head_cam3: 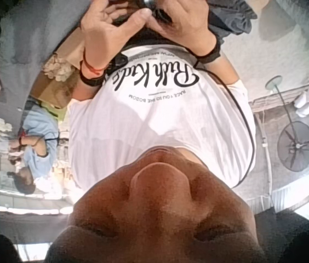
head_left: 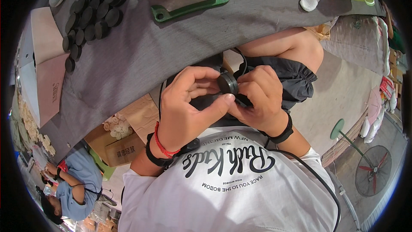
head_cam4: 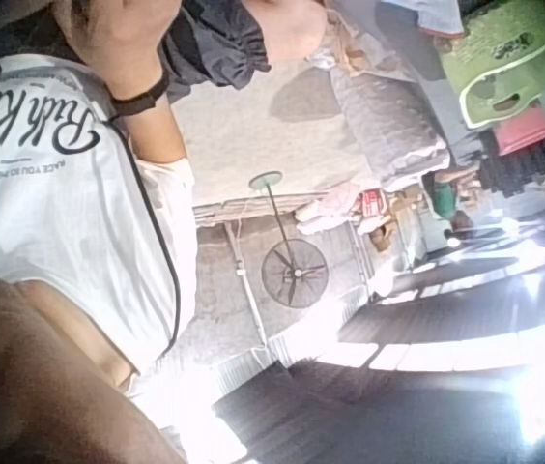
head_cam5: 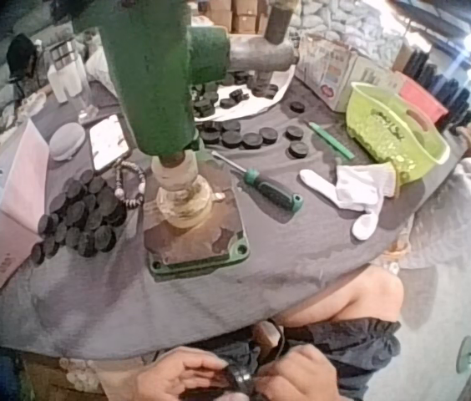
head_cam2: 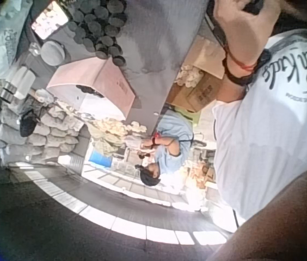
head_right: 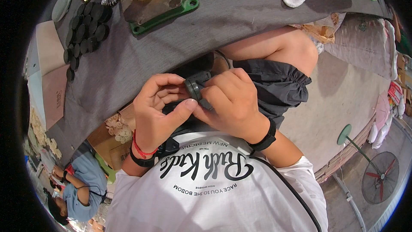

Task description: Assembling small black plastic circular components by inserting a seal and using a manual press to secure them.

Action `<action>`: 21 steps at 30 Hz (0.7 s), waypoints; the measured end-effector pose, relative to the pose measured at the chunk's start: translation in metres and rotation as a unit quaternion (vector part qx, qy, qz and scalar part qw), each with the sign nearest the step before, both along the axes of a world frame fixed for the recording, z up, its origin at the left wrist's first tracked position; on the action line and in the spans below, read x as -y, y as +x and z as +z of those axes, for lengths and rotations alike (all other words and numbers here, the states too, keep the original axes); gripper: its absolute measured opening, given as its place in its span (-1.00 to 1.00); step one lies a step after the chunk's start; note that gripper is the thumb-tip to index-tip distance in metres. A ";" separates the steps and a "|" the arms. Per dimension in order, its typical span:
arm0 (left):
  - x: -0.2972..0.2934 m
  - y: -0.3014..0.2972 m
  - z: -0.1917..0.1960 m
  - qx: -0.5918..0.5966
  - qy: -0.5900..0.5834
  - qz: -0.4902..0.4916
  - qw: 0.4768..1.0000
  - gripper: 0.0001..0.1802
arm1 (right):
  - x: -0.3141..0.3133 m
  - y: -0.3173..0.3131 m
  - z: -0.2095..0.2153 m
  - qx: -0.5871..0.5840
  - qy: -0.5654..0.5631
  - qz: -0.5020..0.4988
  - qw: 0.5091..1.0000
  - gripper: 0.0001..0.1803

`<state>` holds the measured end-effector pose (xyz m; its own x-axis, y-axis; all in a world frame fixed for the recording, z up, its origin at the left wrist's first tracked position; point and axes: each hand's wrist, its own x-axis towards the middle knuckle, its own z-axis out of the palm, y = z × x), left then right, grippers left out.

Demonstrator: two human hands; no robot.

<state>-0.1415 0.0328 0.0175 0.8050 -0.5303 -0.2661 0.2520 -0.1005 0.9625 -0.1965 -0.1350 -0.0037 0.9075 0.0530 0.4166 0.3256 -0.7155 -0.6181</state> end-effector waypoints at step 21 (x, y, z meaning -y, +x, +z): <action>-0.004 0.005 0.001 0.043 -0.019 0.020 0.999 -0.65 | 0.010 -0.008 -0.008 -0.115 0.023 0.085 0.989 -0.53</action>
